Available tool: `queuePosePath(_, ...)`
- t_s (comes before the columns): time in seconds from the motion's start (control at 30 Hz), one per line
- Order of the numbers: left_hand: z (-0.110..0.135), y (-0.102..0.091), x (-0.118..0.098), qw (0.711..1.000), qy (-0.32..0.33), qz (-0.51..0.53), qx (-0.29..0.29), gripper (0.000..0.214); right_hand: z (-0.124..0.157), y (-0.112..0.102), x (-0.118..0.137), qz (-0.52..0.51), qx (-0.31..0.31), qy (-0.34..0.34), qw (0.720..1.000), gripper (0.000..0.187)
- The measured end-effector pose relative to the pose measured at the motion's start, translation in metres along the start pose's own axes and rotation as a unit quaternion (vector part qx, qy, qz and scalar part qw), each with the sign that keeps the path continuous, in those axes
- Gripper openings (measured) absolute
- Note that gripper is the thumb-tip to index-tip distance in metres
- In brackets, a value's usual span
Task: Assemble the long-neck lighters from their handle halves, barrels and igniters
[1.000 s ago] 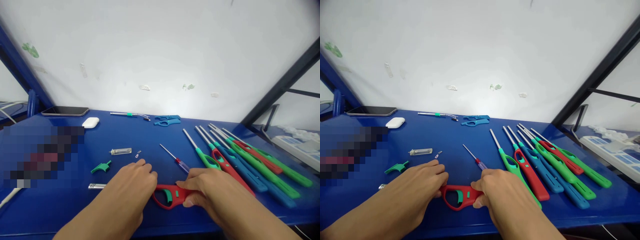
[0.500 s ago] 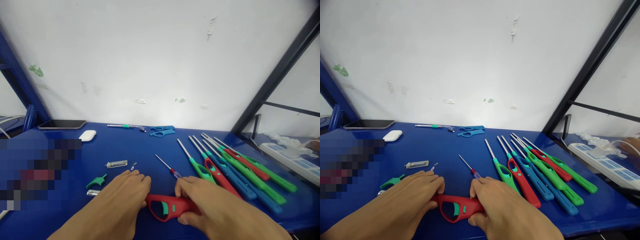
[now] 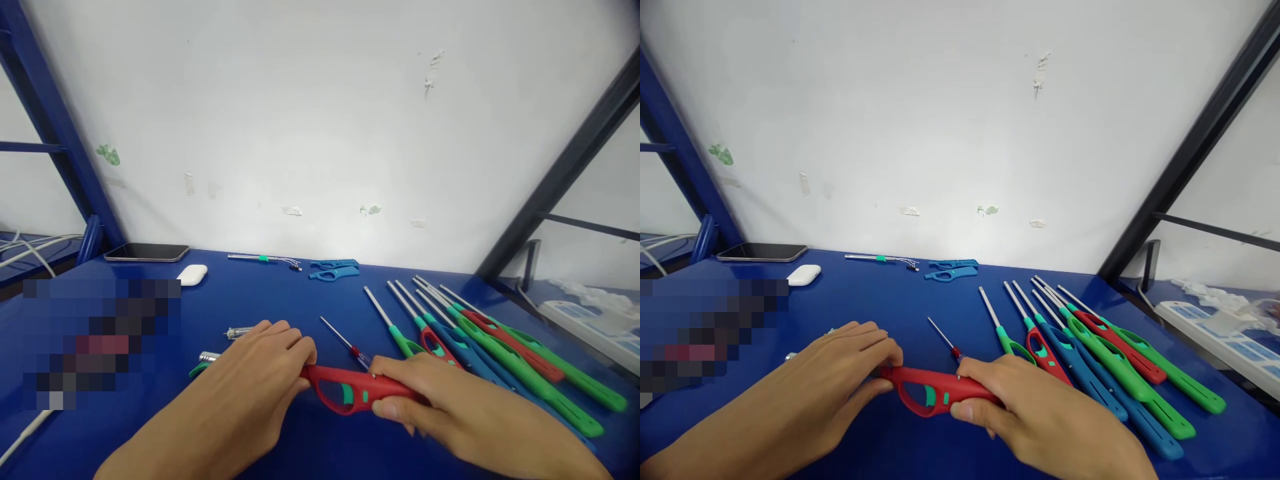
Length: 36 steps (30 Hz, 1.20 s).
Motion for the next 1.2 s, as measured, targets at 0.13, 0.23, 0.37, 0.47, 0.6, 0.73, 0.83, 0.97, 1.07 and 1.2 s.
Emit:
queuePosePath(0.13,0.009,-0.005,0.015,0.995,-0.01,-0.053,-0.087,0.051,0.002,-0.009,-0.005,0.023,-0.061,-0.019,0.998,0.042)
queuePosePath(0.23,0.014,-0.012,0.03,0.987,-0.002,-0.095,-0.13,0.066,0.007,-0.014,-0.007,0.002,-0.092,-0.013,0.996,0.046)
queuePosePath(0.37,0.007,-0.018,0.032,0.99,0.069,-0.082,-0.096,0.028,0.008,-0.016,-0.003,-0.007,-0.094,-0.005,0.996,0.046)
queuePosePath(0.47,0.002,-0.021,0.023,0.99,0.074,-0.062,-0.102,0.02,0.005,-0.016,0.0,-0.011,-0.077,-0.003,0.997,0.044)
queuePosePath(0.6,0.0,-0.021,0.012,0.989,0.061,-0.039,-0.125,0.017,0.004,-0.016,0.001,-0.022,-0.055,0.004,0.998,0.044)
queuePosePath(0.73,-0.001,-0.026,0.003,0.98,0.096,-0.012,-0.176,0.022,0.006,-0.019,0.006,-0.043,-0.05,0.0,0.998,0.046)
queuePosePath(0.83,-0.001,-0.029,-0.002,0.97,0.121,0.006,-0.21,0.028,0.007,-0.023,0.014,-0.053,-0.047,-0.012,0.997,0.041)
queuePosePath(0.97,0.003,-0.032,-0.005,0.966,0.124,-0.003,-0.228,0.043,0.008,-0.023,0.022,-0.032,-0.065,-0.034,0.997,0.04)
queuePosePath(1.07,0.007,-0.037,-0.006,0.963,0.126,0.005,-0.237,0.051,0.008,-0.019,0.02,-0.001,-0.09,-0.045,0.995,0.043)
queuePosePath(1.2,0.011,-0.042,-0.006,0.959,0.119,0.029,-0.255,0.051,0.006,-0.015,0.023,0.019,-0.116,-0.078,0.99,0.044)
Point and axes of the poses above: each hand's wrist, its own z-axis away from the middle knuckle, its own y-axis out of the palm, x = y × z, the point moved 4 cm from there along -z, towards the middle knuckle, and after that the axes turned 2 degrees about -z, right-handed, at the moved point
